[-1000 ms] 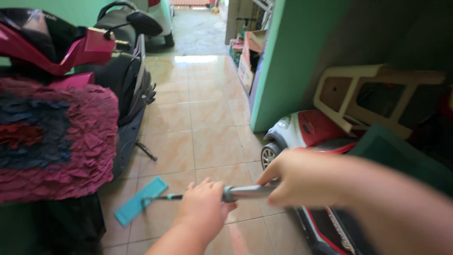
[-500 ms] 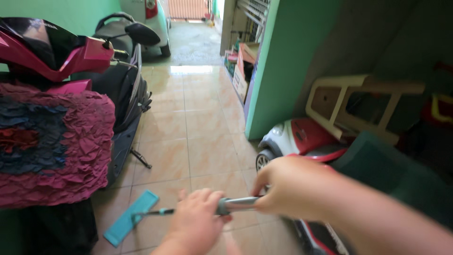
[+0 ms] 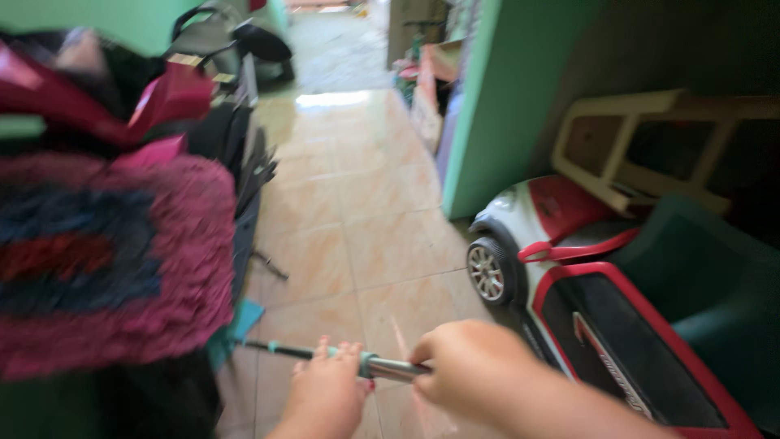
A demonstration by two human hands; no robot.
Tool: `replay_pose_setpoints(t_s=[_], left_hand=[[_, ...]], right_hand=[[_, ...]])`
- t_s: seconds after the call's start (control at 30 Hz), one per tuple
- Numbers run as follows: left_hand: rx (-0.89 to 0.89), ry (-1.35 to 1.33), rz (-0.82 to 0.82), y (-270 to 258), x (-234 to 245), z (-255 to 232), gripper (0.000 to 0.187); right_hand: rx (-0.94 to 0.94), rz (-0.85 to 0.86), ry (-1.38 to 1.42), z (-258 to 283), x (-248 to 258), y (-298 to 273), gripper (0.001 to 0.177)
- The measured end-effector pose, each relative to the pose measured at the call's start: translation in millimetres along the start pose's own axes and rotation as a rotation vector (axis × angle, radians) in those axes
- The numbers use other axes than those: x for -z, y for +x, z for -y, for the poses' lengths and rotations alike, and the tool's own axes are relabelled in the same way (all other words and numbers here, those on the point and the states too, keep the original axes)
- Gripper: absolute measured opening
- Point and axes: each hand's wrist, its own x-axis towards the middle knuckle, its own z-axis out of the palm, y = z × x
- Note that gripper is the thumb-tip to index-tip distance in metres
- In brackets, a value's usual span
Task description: The person attaches a mop head to a pole and then mops the tiled floor of a semi-enclosed entryway area near a parked motorcycle.
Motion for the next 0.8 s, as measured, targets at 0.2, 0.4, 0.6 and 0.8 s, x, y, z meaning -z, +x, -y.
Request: replay_pose_setpoints(t_s=[0.2, 0.4, 0.6, 0.8], left_hand=[[-0.392, -0.095, -0.113, 8, 53, -113, 0.032], [-0.556, -0.511, -0.170, 1, 65, -178, 0.035], [-0.630, -0.532, -0.289, 13, 57, -147, 0.034], [-0.350, -0.418, -0.084, 32, 29, -42, 0.022]], right_hand=[[-0.311, 0.055, -0.129, -62, 125, -41, 0.035], [-0.569, -0.063, -0.172, -69, 191, -80, 0.030], [-0.440, -0.047, -0.047, -52, 180, -58, 0.030], [-0.265, -0.011, -0.222, -1, 92, -20, 0.025]])
